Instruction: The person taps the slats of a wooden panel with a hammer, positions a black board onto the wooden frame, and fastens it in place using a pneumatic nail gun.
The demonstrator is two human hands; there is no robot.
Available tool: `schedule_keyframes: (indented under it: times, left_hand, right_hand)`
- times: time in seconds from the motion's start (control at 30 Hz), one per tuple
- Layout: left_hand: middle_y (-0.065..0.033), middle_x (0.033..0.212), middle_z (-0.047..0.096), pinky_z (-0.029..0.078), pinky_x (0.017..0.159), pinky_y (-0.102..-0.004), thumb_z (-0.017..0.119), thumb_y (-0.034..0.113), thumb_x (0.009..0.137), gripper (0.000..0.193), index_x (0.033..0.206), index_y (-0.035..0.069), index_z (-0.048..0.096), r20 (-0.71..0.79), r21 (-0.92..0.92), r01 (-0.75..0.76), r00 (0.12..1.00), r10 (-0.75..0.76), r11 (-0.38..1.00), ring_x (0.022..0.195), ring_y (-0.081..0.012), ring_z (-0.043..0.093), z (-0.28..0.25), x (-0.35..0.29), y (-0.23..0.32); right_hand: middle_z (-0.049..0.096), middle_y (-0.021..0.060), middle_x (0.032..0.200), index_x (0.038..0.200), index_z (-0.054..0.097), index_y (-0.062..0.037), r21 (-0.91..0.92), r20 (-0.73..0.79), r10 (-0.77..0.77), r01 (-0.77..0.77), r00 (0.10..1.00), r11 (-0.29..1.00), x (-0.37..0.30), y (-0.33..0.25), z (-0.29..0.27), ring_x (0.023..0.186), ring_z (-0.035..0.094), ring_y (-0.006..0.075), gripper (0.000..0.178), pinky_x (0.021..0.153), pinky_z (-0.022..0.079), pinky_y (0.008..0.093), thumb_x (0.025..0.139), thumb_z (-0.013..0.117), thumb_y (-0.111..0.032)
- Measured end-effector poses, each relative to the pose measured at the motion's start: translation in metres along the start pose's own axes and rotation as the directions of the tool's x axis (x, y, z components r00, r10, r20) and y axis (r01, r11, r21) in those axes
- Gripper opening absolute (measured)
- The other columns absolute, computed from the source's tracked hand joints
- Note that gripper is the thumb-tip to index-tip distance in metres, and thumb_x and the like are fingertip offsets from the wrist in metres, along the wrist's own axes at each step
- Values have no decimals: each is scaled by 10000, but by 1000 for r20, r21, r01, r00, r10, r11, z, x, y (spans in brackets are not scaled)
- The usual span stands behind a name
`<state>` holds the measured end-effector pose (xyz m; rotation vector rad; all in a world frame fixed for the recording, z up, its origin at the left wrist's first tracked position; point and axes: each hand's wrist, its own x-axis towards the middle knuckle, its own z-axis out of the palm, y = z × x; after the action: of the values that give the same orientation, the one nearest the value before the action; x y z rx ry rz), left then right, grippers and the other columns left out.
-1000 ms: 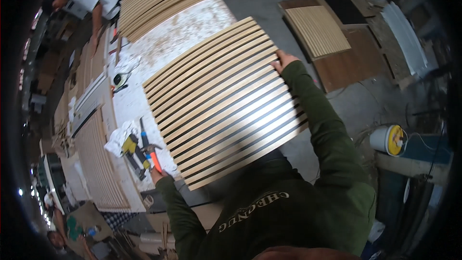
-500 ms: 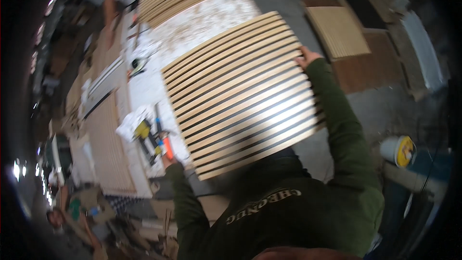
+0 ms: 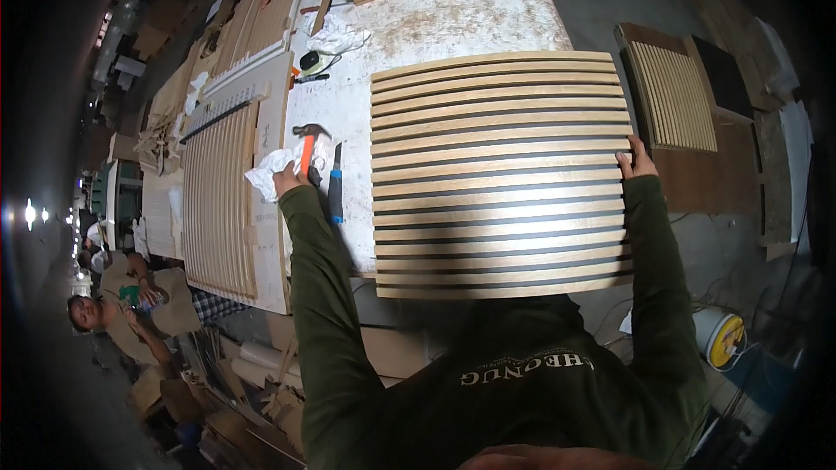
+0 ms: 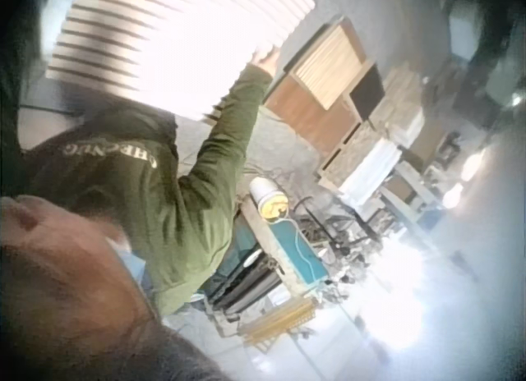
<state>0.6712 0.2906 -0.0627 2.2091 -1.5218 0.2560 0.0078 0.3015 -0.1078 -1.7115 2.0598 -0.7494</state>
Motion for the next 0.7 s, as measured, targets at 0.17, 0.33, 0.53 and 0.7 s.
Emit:
schedule_keyframes:
  times: [0.17, 0.33, 0.53, 0.7]
  left_hand:
    - [-219, 864, 556, 436, 772, -451, 609, 184, 726, 339, 1034, 45, 578, 153, 183, -150, 981, 122, 972, 822, -396, 529, 37, -88, 1]
    - [-214, 913, 595, 439, 818, -429, 543, 101, 647, 391, 1032, 35, 560, 331, 71, 126, 933, -142, 990, 913, -375, 554, 39, -120, -20]
    - [-237, 994, 539, 415, 824, -447, 617, 253, 716, 456, 1096, 9, 556, 249, 172, 107, 957, -149, 979, 933, -393, 518, -11, -138, -33]
    - [-198, 970, 573, 414, 836, -434, 619, 334, 749, 498, 1111, 1, 536, 316, 246, 38, 941, -118, 969, 919, -364, 535, 19, -108, -15]
  right_hand:
    - [584, 196, 1050, 1247, 407, -128, -28, -148, -79, 75, 986, 997, -43, 21, 2, 887, 593, 345, 493, 752, 461, 403, 822, 568, -320]
    - [550, 183, 1145, 1249, 423, -89, -51, -224, 34, -47, 974, 998, -96, 58, 2, 981, 574, 330, 532, 842, 451, 380, 789, 615, -275]
    - [587, 212, 1033, 1217, 439, -122, 2, -241, 135, -139, 961, 990, -130, -7, -3, 897, 581, 366, 497, 777, 460, 402, 792, 606, -316]
    - [589, 229, 973, 1199, 421, -133, 14, -186, 209, -210, 960, 978, -121, -24, -9, 879, 563, 396, 447, 765, 448, 429, 817, 574, -309]
